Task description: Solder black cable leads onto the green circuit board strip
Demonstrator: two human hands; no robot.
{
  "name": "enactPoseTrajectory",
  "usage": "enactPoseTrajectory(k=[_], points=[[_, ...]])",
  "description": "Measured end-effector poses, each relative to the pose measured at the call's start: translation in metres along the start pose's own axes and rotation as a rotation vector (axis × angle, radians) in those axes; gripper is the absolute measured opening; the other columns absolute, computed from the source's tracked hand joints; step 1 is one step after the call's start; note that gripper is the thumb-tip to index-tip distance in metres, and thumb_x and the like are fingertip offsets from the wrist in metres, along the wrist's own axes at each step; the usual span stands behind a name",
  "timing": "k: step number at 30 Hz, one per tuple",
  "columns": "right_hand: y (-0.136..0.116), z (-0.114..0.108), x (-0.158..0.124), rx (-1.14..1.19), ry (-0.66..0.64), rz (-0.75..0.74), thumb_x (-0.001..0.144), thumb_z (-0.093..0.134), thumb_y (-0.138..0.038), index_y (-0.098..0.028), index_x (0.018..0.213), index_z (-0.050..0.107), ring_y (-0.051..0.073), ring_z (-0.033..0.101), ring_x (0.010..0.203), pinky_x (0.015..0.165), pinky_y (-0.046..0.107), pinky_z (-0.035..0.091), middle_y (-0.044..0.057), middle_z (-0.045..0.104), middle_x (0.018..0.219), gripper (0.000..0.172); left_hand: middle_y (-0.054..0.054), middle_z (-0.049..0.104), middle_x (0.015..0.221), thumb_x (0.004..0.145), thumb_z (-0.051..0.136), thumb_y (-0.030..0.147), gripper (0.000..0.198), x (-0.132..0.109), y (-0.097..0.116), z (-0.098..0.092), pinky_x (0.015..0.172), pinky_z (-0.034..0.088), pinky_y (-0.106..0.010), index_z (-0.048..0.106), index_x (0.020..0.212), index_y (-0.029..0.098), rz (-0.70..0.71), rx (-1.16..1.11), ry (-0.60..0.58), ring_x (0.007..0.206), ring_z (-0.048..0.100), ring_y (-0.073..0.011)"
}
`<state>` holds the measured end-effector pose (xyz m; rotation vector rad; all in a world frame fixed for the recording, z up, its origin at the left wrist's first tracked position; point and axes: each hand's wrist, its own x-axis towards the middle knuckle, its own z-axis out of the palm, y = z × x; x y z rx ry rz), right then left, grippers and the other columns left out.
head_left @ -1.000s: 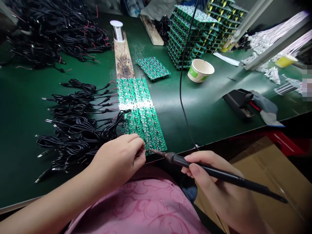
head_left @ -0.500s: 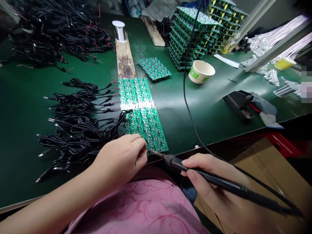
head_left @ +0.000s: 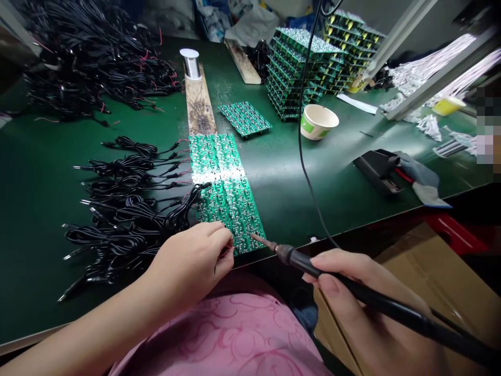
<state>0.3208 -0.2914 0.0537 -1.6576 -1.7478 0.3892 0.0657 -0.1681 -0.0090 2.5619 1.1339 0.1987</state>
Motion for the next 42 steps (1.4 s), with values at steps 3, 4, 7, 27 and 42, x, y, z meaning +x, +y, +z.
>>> enactPoseTrajectory(k=[3,4,7,27,42], points=[[0.002,0.001,-0.001,0.03,0.006,0.002,0.105,0.063,-0.026,-0.032,0.11,0.07,0.01,0.077,0.082,0.078,0.015,0.06,-0.007,0.079,0.097,0.011,-0.001,0.065,0.086,0.101,0.055,0.023,0.019,0.0,0.0,0.001,0.07,0.043,-0.036,0.063,0.085,0.021,0.007,0.008,0.004,0.08,0.062,-0.0206],[0.002,0.001,-0.001,0.035,0.006,-0.006,0.105,0.063,-0.026,-0.032,0.11,0.07,0.01,0.077,0.081,0.078,0.015,0.06,-0.007,0.079,0.096,0.011,-0.001,0.065,0.086,0.101,0.055,0.023,0.019,0.0,0.0,0.001,0.07,0.043,-0.036,0.063,0.085,0.021,0.013,0.012,0.009,0.08,0.063,-0.0207],[0.004,0.0,-0.003,0.041,0.006,-0.01,0.105,0.063,-0.029,-0.033,0.11,0.07,0.01,0.077,0.082,0.079,0.015,0.06,-0.007,0.08,0.096,0.009,-0.001,0.065,0.086,0.102,0.055,0.023,0.017,-0.002,-0.002,0.001,0.07,0.044,-0.035,0.063,0.086,0.021,0.045,0.011,0.037,0.079,0.063,-0.0203],[0.01,0.004,-0.013,0.131,-0.048,0.064,0.104,0.066,-0.028,-0.034,0.112,0.07,0.01,0.08,0.083,0.074,0.013,0.062,-0.007,0.08,0.096,0.011,-0.002,0.064,0.09,0.106,0.052,0.023,0.021,-0.01,-0.003,0.0,0.062,0.046,-0.029,0.068,0.093,0.02,0.189,-0.011,0.151,0.074,0.062,-0.0165],[0.004,0.014,-0.01,0.238,-0.014,0.206,0.105,0.064,-0.033,-0.028,0.105,0.074,0.015,0.08,0.07,0.065,0.021,0.065,-0.002,0.081,0.089,0.011,-0.003,0.064,0.089,0.107,0.051,0.023,0.023,-0.013,-0.004,0.006,0.067,0.048,-0.032,0.068,0.092,0.02,0.218,0.03,0.169,0.077,0.061,-0.0182]])
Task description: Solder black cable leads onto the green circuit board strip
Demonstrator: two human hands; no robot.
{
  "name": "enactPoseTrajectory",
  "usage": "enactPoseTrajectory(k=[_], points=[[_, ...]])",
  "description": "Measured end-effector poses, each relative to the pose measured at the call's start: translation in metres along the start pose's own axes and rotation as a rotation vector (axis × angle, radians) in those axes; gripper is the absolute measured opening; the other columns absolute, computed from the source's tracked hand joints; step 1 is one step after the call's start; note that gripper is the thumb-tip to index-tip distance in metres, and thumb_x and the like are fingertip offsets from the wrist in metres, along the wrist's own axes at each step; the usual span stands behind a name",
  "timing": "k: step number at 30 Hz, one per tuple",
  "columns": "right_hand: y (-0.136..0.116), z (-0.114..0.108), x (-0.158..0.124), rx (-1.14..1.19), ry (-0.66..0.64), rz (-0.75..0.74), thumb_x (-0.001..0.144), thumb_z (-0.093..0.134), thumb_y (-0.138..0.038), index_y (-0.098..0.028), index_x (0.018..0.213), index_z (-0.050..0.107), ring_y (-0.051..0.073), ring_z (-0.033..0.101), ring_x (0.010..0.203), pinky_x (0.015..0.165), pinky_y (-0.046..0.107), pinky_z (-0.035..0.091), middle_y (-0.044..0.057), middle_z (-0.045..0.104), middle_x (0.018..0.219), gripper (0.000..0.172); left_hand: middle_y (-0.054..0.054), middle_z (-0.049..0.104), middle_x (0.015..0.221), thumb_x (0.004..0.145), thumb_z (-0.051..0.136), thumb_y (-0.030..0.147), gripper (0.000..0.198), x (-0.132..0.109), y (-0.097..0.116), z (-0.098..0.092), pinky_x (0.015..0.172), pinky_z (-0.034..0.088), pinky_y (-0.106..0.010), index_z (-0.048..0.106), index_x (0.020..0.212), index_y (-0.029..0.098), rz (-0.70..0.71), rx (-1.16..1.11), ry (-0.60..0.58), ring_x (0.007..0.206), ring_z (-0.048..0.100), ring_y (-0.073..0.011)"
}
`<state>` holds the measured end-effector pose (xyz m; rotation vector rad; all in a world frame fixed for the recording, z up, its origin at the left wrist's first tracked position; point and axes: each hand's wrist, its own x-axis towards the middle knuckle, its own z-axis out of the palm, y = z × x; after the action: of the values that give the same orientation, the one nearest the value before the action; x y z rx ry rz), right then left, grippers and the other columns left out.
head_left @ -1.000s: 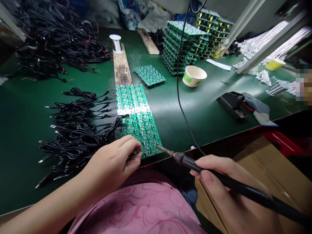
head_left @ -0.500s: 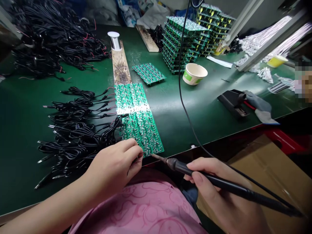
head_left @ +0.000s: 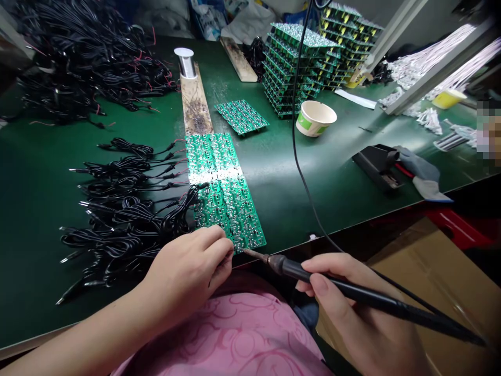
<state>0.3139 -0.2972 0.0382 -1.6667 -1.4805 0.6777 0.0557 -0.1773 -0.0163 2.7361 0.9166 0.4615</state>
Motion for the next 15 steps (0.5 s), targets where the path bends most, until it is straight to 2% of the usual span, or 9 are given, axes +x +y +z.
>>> enactPoseTrajectory(k=[12,15], points=[[-0.001,0.0032,0.0017,-0.032,-0.048,0.013,0.106,0.064,-0.032,-0.029,0.107,0.073,0.015,0.081,0.074,0.065,0.02,0.064,-0.003,0.081,0.09,0.01,-0.004,0.065,0.091,0.107,0.05,0.022,0.025,0.002,-0.0013,0.0017,0.067,0.049,-0.034,0.069,0.091,0.019,0.021,0.007,-0.012,0.08,0.062,-0.0197],[-0.0033,0.0005,0.0051,-0.068,-0.084,-0.051,0.105,0.064,-0.028,-0.031,0.108,0.072,0.012,0.081,0.075,0.067,0.017,0.063,-0.005,0.081,0.09,0.009,-0.004,0.065,0.091,0.107,0.051,0.022,0.024,0.002,-0.0019,0.0025,0.067,0.048,-0.034,0.069,0.091,0.019,0.02,0.001,-0.01,0.08,0.062,-0.0198]])
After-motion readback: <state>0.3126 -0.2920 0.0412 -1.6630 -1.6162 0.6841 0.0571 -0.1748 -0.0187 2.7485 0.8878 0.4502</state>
